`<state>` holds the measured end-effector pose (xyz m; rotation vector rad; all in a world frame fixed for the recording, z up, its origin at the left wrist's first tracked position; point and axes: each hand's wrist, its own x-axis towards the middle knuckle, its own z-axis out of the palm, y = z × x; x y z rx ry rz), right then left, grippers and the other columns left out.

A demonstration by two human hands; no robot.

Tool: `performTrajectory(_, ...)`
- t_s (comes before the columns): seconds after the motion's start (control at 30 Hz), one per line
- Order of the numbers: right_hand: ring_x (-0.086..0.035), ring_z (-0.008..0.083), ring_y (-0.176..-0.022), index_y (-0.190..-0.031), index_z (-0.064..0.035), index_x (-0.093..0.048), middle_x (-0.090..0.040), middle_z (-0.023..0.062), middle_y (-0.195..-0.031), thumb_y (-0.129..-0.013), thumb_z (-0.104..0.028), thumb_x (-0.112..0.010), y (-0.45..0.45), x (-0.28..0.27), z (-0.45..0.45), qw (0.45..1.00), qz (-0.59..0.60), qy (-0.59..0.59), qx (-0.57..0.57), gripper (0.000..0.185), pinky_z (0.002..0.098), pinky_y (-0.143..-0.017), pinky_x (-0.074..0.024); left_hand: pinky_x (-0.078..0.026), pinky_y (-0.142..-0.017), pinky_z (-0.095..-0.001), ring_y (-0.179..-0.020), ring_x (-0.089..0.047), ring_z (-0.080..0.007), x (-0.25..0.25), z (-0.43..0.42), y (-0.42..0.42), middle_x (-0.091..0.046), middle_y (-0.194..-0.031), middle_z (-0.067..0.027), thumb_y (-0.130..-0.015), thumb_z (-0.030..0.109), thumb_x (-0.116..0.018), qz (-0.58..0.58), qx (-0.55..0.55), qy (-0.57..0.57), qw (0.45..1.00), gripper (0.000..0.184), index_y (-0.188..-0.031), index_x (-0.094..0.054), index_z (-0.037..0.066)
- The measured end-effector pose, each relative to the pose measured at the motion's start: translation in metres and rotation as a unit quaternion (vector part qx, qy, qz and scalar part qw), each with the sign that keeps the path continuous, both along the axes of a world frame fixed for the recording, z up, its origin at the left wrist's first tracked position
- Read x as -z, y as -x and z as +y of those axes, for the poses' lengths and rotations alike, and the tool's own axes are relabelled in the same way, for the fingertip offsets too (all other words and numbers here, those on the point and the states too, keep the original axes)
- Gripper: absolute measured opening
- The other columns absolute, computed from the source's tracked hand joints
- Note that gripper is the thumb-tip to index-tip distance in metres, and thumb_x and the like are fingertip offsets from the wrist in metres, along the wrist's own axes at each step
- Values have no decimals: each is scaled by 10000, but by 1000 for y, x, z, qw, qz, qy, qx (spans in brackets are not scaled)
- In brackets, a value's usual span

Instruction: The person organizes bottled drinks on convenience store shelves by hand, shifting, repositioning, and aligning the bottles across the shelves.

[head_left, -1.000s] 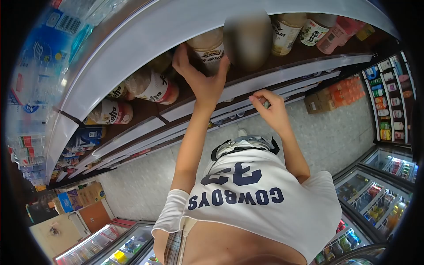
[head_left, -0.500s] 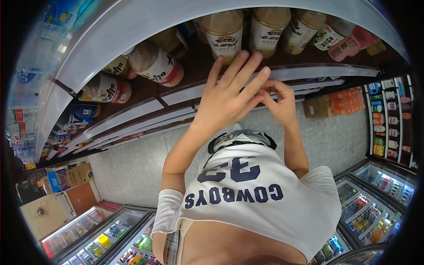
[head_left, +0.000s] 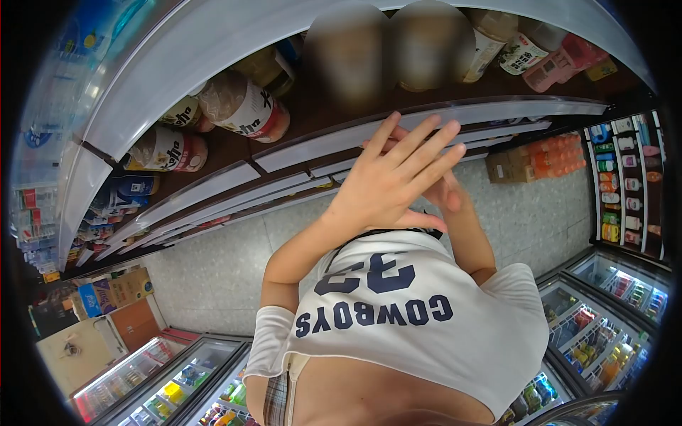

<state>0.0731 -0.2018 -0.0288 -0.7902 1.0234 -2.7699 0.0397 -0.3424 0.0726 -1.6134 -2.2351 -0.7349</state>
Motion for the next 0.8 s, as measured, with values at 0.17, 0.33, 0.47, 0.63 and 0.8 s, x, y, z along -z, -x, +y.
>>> performTrajectory(0.17, -341, 307, -1353, -1405, -27, -333, -393, 161, -1407, -768, -307, -719, 4, 10, -19, 997, -60, 47, -17, 796, 469, -1130, -278, -202, -1096, -621, -1391, -374, -287, 6, 2, -9, -398, -1507, -107, -743, 737, -524, 33, -5, 43, 999, 872, -1411, -494, 178)
performTrajectory(0.33, -372, 299, -1300, -1342, -32, -371, -424, 151, -1334, -764, -298, -706, 5, 12, -24, 994, -97, 55, -20, 719, 460, -1109, -299, -183, -1164, -488, -1440, -272, -302, 10, -1, -13, -320, -1547, -129, -744, 699, -550, -19, -1, 63, 998, 968, -1454, -399, 60)
performTrajectory(0.47, -398, 292, -1257, -1292, -37, -401, -449, 143, -1275, -762, -290, -695, 3, 10, -23, 992, -114, 53, -20, 657, 454, -1091, -316, -209, -1165, -392, -1444, -256, -305, 16, -1, -16, -312, -1540, -167, -765, 663, -560, -81, -2, 49, 995, 964, -1427, -398, -18)
performTrajectory(0.63, -429, 283, -1204, -1229, -42, -439, -480, 134, -1202, -758, -281, -682, 3, 9, -26, 990, -125, 56, -21, 581, 445, -1070, -336, -202, -1181, -376, -1430, -296, -296, 22, -1, -13, -349, -1516, -181, -771, 634, -620, -68, -36, 82, 994, 954, -1409, -402, -40)
performTrajectory(0.8, -460, 275, -1151, -1166, -47, -477, -511, 124, -1128, -755, -272, -669, 2, 12, -31, 988, -134, 69, -15, 507, 437, -1048, -357, -227, -1172, -389, -1424, -301, -316, 23, 0, -8, -352, -1506, -201, -776, 609, -639, -99, -21, 90, 991, 941, -1397, -404, -58)
